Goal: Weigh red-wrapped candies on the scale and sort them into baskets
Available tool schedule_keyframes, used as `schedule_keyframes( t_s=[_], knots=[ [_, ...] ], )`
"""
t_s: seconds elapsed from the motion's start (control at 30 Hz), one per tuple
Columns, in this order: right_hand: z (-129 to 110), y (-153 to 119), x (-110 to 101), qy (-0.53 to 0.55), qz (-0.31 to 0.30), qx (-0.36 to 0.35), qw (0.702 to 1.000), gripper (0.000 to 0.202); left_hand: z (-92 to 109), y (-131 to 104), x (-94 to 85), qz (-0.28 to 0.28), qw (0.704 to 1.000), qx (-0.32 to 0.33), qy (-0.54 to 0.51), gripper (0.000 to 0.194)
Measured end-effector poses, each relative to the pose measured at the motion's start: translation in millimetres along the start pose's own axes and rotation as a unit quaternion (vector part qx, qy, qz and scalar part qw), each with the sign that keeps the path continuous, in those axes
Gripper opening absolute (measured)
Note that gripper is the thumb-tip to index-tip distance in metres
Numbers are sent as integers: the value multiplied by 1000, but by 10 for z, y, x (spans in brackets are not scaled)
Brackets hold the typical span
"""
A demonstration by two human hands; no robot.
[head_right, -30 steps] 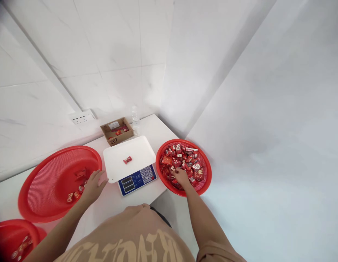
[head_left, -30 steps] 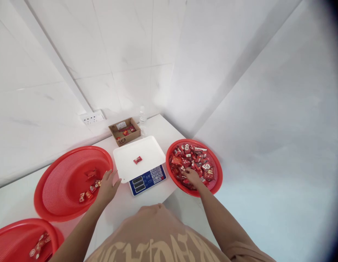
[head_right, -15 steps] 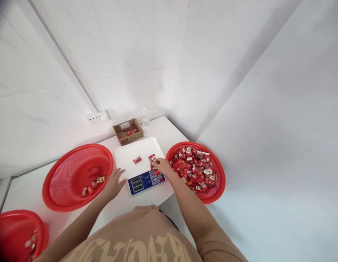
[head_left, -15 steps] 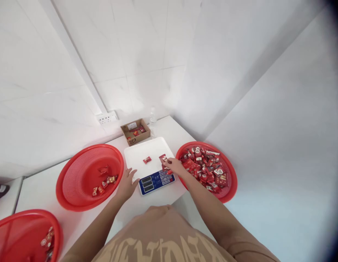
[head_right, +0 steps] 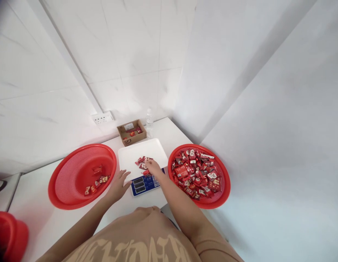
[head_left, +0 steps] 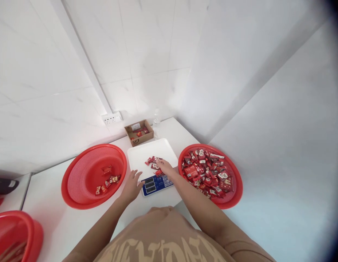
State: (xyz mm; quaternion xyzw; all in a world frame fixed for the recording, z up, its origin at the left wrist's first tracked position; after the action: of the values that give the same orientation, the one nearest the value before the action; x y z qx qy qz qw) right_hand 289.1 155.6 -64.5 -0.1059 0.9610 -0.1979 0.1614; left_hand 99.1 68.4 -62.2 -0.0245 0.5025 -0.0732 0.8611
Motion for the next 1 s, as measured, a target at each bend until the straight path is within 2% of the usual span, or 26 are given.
schedule_keyframes(
  t_s=[0.07,0.17,0.27,0.33,0.4,0.47,0.5,0.57,0.67,0.73,0.8,0.9,1.0],
  knots=[
    [-17,24,94,26,-4,-15,1000,34,47,35,22,-10,1000,12,-3,44],
    [24,53,80,2,40,-13,999,34,88,72,52,-19,1000,21,-2,45],
    [115,57,-16,46,67,58,995,39,79,77,83,-20,1000,19,-4,45],
    [155,48,-32,129,53,131,982,42,66,70,102,-24,1000,18,-4,45],
    [141,37,9,227,22,175,958,43,61,67,114,-30,999,17,-3,46],
    [77,34,72,289,-24,161,943,40,64,72,119,-38,999,14,0,46],
    [47,30,88,290,-40,138,946,39,67,77,120,-40,999,13,2,47],
    [31,10,47,227,-32,87,969,41,68,89,117,-39,999,15,5,47],
    [126,-61,-228,64,61,16,996,48,35,89,115,-29,999,24,4,47],
    [254,-134,-521,-33,134,-28,990,47,-16,71,120,-24,999,24,3,47],
    [426,-220,-840,-132,200,-66,969,45,-76,43,128,-20,1000,21,6,47],
    [795,-326,-1216,-259,231,-25,938,48,-121,20,136,-18,1000,16,15,47],
    [1172,-401,-1366,-334,184,77,921,60,-32,75,126,-26,998,32,38,48]
  ],
)
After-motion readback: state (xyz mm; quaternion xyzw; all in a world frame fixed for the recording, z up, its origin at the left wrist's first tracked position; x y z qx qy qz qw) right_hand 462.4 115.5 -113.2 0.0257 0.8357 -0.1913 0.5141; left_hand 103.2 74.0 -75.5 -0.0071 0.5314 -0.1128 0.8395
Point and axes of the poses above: each hand's wrist, its own y-axis towards the middle knuckle, its own x-axis out of the palm, z = x × y, the point moved 4 cm from there along y, towards the middle knuckle, and after that the axes turned 2 degrees about -z, right-handed, at the moved point
